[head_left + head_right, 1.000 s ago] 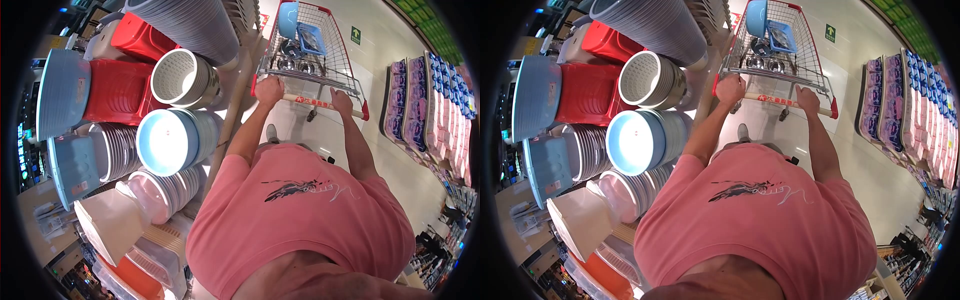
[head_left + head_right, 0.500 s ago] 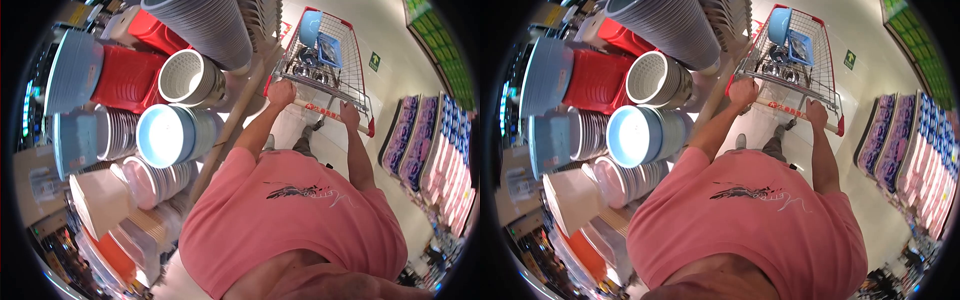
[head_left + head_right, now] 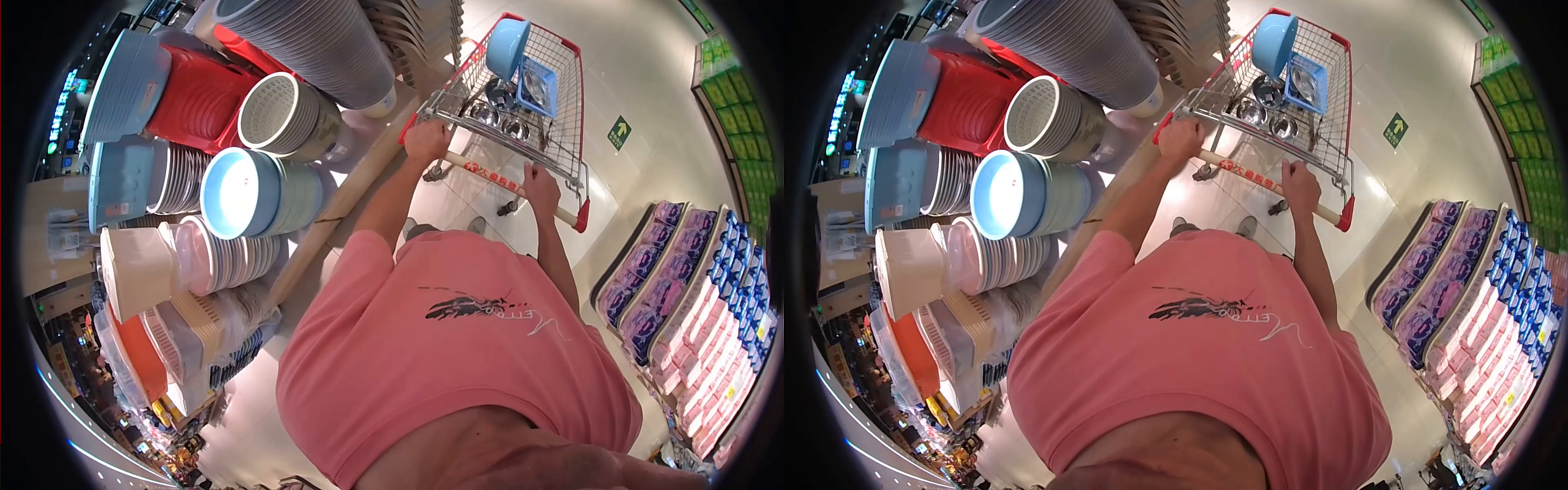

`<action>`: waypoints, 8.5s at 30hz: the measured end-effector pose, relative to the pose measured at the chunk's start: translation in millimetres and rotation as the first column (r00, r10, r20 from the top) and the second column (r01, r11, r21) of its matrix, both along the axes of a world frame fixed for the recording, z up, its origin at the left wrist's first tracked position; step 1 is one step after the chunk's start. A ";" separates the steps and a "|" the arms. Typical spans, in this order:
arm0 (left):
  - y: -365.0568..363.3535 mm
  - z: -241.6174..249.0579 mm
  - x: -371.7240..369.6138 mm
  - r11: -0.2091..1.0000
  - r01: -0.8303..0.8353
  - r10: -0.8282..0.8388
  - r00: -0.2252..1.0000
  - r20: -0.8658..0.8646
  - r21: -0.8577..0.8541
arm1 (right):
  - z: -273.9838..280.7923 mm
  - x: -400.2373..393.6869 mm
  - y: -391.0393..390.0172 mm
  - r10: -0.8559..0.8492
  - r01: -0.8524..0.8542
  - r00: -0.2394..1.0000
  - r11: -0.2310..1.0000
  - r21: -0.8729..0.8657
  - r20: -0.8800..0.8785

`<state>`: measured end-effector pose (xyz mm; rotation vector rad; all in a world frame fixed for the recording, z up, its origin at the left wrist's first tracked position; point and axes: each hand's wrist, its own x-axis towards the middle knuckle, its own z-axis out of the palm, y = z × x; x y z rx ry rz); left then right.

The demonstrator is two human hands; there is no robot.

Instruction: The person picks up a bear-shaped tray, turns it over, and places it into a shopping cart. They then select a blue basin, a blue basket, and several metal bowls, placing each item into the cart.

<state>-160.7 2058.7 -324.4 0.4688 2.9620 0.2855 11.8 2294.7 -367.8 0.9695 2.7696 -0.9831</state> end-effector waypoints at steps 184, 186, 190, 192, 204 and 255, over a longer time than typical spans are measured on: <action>521.0 -167.3 -1071.5 0.717 -0.628 0.681 0.723 -0.113 0.303 | -156.1 -1371.7 472.1 0.861 -0.879 0.478 0.469 0.090 0.176; 509.8 -168.0 -1086.3 0.705 -0.646 0.695 0.711 -0.104 0.295 | -161.4 -1389.5 461.9 0.875 -0.891 0.453 0.440 0.114 0.172; 494.7 -177.0 -1113.8 0.701 -0.650 0.702 0.703 -0.118 0.293 | -162.3 -1420.9 443.9 0.886 -0.915 0.404 0.389 0.109 0.227; 485.8 -179.2 -1127.0 0.703 -0.644 0.700 0.702 -0.132 0.302 | -161.4 -1439.2 433.1 0.899 -0.932 0.361 0.349 0.093 0.246; 431.5 -169.4 -1209.1 0.643 -0.751 0.763 0.645 -0.042 0.149 | -199.3 -1556.1 365.3 0.940 -0.958 -0.228 -0.169 -0.232 0.254; 217.4 -233.9 -1568.3 0.546 -0.793 0.829 0.557 -0.040 0.271 | -249.0 -1941.9 187.1 0.917 -0.899 0.311 0.369 0.234 -0.250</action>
